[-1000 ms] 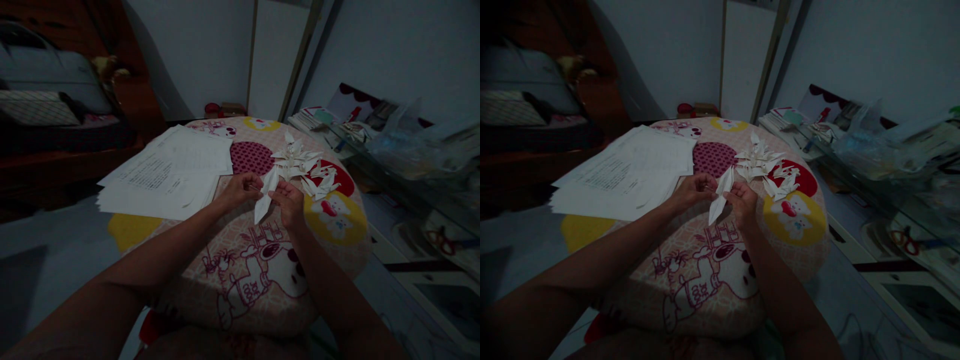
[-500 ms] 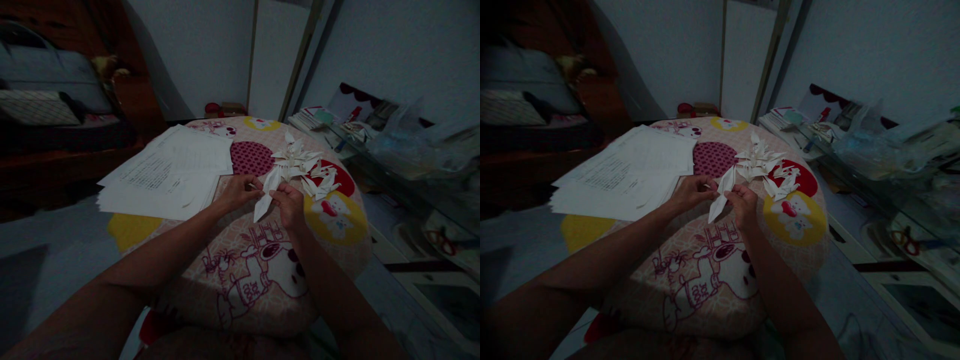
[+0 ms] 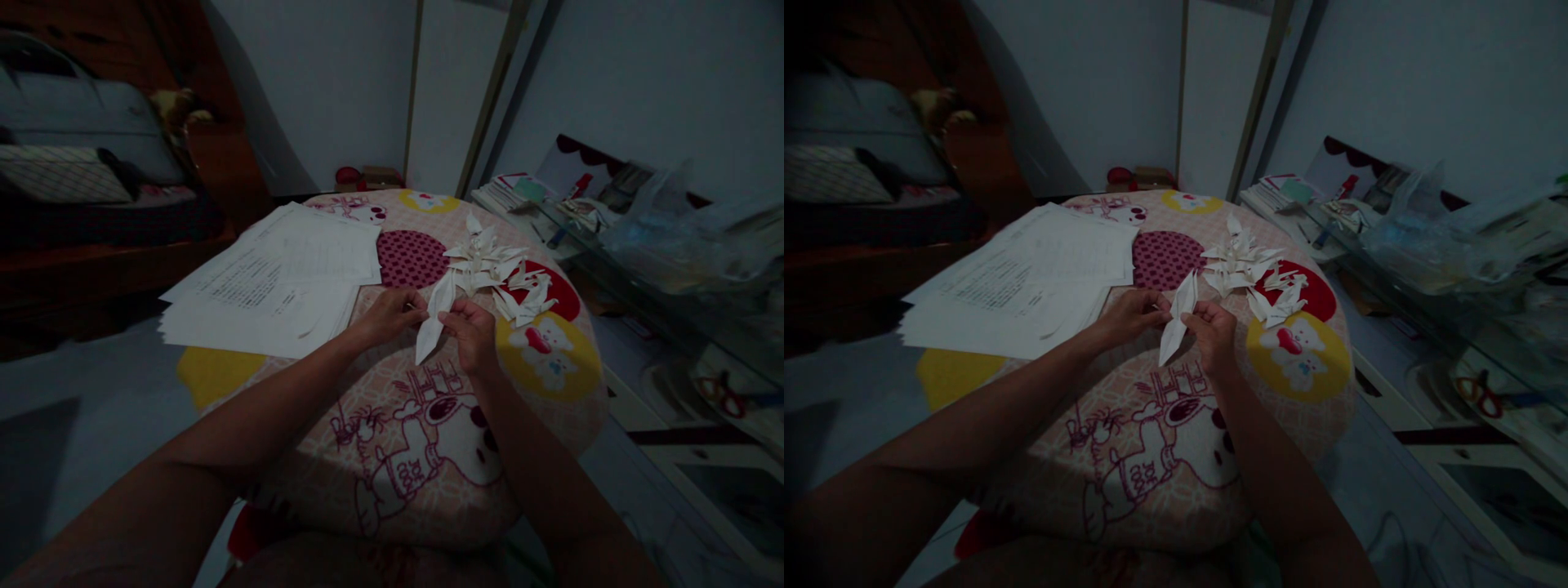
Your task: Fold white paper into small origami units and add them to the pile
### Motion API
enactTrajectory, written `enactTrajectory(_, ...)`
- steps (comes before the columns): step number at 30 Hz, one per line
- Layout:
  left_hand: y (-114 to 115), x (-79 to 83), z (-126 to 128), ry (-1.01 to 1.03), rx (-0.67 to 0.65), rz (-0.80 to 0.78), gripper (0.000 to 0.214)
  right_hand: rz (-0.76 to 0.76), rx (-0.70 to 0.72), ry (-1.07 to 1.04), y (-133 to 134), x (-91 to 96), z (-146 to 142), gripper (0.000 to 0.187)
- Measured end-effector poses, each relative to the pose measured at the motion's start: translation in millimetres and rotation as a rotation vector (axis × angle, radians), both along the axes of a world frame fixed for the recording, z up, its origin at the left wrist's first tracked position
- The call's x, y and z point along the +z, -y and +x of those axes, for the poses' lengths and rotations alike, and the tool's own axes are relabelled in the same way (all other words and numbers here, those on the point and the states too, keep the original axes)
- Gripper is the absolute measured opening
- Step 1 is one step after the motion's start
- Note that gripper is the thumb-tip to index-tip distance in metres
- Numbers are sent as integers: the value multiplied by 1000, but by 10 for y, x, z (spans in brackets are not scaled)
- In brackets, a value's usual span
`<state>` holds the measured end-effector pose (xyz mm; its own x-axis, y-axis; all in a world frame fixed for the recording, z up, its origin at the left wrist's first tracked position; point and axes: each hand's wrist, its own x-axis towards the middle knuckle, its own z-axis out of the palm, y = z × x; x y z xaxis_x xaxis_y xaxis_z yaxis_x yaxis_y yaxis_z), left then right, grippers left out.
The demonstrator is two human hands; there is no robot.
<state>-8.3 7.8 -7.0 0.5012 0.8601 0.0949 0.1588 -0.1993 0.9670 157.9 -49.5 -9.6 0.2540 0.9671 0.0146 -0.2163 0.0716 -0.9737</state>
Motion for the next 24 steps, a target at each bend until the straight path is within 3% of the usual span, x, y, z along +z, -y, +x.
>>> enactTrajectory(5, -10, -3, -16, 0, -27, 7, 11, 2, 25, -31, 17, 20, -18, 19)
enactTrajectory(10, 17, 66, -17, 190, -63, -133, 27, 8, 13, -1, 10, 25, 3, 23)
enactTrajectory(15, 28, 80, -16, 178, -152, -210, 31, 16, 35, -38, 14, 27, -6, 20)
enactTrajectory(18, 21, 47, -15, 177, -113, -234, 34, 10, 43, -69, 20, 37, -24, 20)
enactTrajectory(24, 75, 97, -7, 224, -7, -268, 22, -26, 89, -80, 38, 78, -37, 21)
